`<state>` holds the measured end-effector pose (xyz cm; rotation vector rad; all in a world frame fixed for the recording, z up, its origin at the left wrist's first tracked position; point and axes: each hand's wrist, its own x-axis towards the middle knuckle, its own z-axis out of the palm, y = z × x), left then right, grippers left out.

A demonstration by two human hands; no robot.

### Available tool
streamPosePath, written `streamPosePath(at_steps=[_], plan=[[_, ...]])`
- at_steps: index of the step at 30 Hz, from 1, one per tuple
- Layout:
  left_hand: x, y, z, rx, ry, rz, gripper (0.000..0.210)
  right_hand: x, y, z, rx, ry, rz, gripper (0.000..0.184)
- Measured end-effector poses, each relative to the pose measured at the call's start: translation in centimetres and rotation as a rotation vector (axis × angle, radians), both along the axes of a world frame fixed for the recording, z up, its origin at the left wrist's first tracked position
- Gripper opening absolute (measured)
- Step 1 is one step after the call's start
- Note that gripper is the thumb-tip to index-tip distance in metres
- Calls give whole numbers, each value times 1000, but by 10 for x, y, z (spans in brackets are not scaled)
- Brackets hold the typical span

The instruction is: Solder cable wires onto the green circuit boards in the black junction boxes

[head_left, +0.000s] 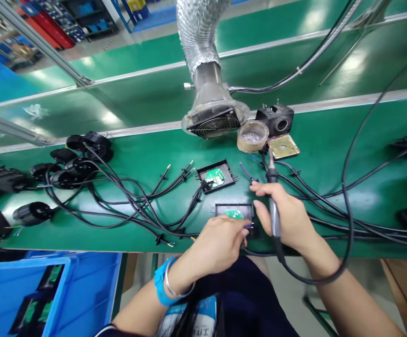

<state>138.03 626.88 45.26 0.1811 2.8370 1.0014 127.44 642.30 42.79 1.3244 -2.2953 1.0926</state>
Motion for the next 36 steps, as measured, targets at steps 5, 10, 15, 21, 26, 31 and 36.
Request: streamPosePath(at_steps=[5, 10, 15, 21, 26, 31, 36], plan=[[-6, -3, 10, 44, -89, 34, 24, 18, 7, 6, -89, -98, 100, 25], [-4, -2, 7, 81, 4, 94, 27, 29, 5, 9, -106, -32, 46, 27], [3, 3, 3, 385, 53, 343, 22, 43, 12, 12, -121, -176, -81, 23], [7, 8, 1, 105, 126, 369, 9, 53, 14, -1, -39, -116, 23, 23], [-4, 6, -4, -258, 150, 188, 20, 44, 14, -13, 74, 37, 26, 31], [-22, 2, -8, -225, 163, 229, 19, 29, 20, -12, 72, 14, -42, 31], [-34, 0, -3, -225, 29, 169, 16, 22, 22, -12, 64, -18, -58, 33]])
